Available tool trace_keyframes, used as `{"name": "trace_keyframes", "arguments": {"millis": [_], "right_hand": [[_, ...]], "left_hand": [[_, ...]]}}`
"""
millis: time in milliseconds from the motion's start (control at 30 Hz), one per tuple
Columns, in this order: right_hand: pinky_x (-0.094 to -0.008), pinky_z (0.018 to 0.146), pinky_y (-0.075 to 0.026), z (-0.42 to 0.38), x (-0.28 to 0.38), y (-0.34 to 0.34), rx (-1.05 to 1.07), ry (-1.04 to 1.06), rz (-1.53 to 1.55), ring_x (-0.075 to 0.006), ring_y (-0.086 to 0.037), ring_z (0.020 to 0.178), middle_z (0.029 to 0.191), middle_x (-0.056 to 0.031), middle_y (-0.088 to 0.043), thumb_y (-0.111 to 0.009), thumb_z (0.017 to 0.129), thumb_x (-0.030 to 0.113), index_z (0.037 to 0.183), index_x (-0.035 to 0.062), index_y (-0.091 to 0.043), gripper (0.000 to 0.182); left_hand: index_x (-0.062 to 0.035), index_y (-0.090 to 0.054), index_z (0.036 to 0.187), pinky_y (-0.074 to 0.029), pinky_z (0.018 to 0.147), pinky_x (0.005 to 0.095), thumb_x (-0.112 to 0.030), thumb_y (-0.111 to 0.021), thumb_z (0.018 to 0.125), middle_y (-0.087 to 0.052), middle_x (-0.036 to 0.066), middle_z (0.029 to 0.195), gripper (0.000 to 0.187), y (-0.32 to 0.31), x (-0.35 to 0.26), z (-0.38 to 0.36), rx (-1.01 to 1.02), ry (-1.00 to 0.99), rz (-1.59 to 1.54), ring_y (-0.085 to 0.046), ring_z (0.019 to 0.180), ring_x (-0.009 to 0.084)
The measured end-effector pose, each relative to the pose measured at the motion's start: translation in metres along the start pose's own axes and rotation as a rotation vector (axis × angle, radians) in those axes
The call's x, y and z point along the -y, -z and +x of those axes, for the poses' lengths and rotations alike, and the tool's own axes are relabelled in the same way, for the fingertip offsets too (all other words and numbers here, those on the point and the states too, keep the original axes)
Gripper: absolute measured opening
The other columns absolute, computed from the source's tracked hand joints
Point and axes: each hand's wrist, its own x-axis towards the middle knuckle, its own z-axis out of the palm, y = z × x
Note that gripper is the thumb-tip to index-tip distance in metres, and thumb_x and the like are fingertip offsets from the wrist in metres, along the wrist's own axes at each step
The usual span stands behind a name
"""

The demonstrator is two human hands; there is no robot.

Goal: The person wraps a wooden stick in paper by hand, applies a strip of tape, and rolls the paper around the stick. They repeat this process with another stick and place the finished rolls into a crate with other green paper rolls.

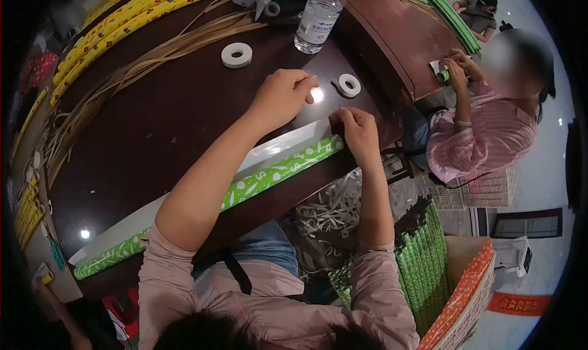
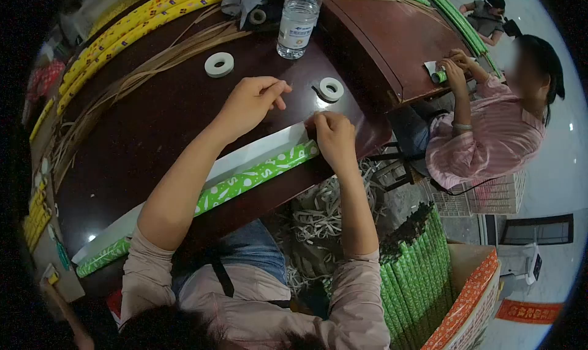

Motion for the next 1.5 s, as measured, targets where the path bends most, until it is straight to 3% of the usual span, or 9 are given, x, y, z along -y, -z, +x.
{"name": "trace_keyframes", "arguments": {"millis": [67, 133, 267, 400, 633, 700, 833, 1200, 1500], "right_hand": [[-0.0379, 0.094, -0.037, -0.016, 0.016, -0.011, -0.550, 0.452, -0.621, -0.0242, -0.054, 0.112, 0.119, -0.0054, -0.062, -0.071, 0.083, 0.020, 0.113, 0.0091, -0.064, 0.032], [-0.0391, 0.094, -0.037, -0.024, 0.040, -0.026, -0.331, 0.828, -0.567, -0.0246, -0.054, 0.111, 0.113, -0.0044, -0.063, -0.073, 0.081, 0.019, 0.111, 0.0094, -0.065, 0.033], [-0.0388, 0.093, -0.037, -0.014, 0.042, -0.058, 0.081, 0.986, -0.598, -0.0236, -0.056, 0.108, 0.109, -0.0051, -0.065, -0.072, 0.078, 0.011, 0.109, 0.0091, -0.066, 0.031], [-0.0357, 0.087, -0.037, -0.005, 0.043, -0.062, 0.092, 0.895, -0.533, -0.0204, -0.056, 0.086, 0.084, -0.0009, -0.067, -0.072, 0.074, 0.006, 0.094, 0.0092, -0.068, 0.021], [-0.0348, 0.085, -0.035, -0.006, 0.042, -0.065, 0.042, 0.922, -0.513, -0.0200, -0.054, 0.082, 0.078, -0.0006, -0.066, -0.073, 0.073, 0.004, 0.088, 0.0101, -0.069, 0.017], [-0.0350, 0.086, -0.035, -0.006, 0.041, -0.064, 0.024, 0.954, -0.486, -0.0198, -0.053, 0.081, 0.077, -0.0004, -0.065, -0.074, 0.072, 0.003, 0.090, 0.0107, -0.070, 0.019], [-0.0343, 0.088, -0.034, -0.006, 0.041, -0.064, 0.066, 0.865, -0.510, -0.0189, -0.053, 0.083, 0.075, 0.0004, -0.062, -0.074, 0.074, 0.003, 0.090, 0.0109, -0.072, 0.018], [-0.0350, 0.094, -0.033, -0.007, 0.046, -0.063, 0.117, 0.858, -0.542, -0.0193, -0.055, 0.093, 0.087, -0.0012, -0.065, -0.073, 0.078, 0.006, 0.094, 0.0089, -0.073, 0.016], [-0.0352, 0.088, -0.039, -0.012, 0.069, -0.080, 0.116, 1.043, -0.678, -0.0200, -0.058, 0.093, 0.094, 0.0020, -0.069, -0.078, 0.068, 0.008, 0.092, 0.0111, -0.072, 0.025]], "left_hand": [[-0.0022, -0.068, 0.107, -0.047, 0.068, 0.0260, -0.033, -0.047, 0.103, -0.065, 0.003, 0.077, 0.038, -0.003, -0.004, 0.003, -0.053, -0.019, -0.120, -0.055, 0.072, 0.0103], [-0.0020, -0.069, 0.106, -0.047, 0.068, 0.0259, -0.034, -0.047, 0.103, -0.065, 0.003, 0.076, 0.039, 0.003, -0.002, 0.003, -0.099, -0.016, -0.193, -0.054, 0.071, 0.0103], [-0.0021, -0.069, 0.104, -0.047, 0.069, 0.0256, -0.036, -0.045, 0.103, -0.065, 0.004, 0.076, 0.041, 0.008, -0.007, -0.001, -0.163, -0.019, -0.249, -0.054, 0.072, 0.0098], [-0.0020, -0.069, 0.104, -0.047, 0.070, 0.0254, -0.037, -0.045, 0.104, -0.065, 0.003, 0.075, 0.042, 0.012, -0.010, -0.001, -0.162, -0.064, -0.288, -0.054, 0.072, 0.0097], [0.0003, -0.069, 0.104, -0.050, 0.071, 0.0294, -0.030, -0.054, 0.099, -0.069, 0.008, 0.079, 0.034, 0.038, -0.036, -0.029, -0.149, -0.105, -0.205, -0.063, 0.073, 0.0151], [0.0017, -0.068, 0.105, -0.052, 0.074, 0.0349, -0.023, -0.063, 0.091, -0.071, 0.014, 0.086, 0.029, 0.050, -0.037, -0.062, -0.042, -0.111, 0.359, -0.069, 0.079, 0.0256], [0.0021, -0.067, 0.110, -0.053, 0.075, 0.0374, -0.013, -0.068, 0.083, -0.071, 0.017, 0.091, 0.031, 0.059, 0.006, -0.107, 0.082, -0.037, 0.480, -0.069, 0.082, 0.0299], [0.0016, -0.061, 0.125, -0.052, 0.082, 0.0320, 0.009, -0.067, 0.079, -0.072, 0.019, 0.100, 0.048, 0.082, 0.025, -0.115, 0.259, 0.275, -0.250, -0.069, 0.089, 0.0194], [0.0024, -0.058, 0.128, -0.050, 0.087, 0.0326, 0.010, -0.067, 0.078, -0.072, 0.021, 0.101, 0.052, 0.083, 0.025, -0.114, 0.201, 0.331, -0.335, -0.068, 0.101, 0.0224]]}}
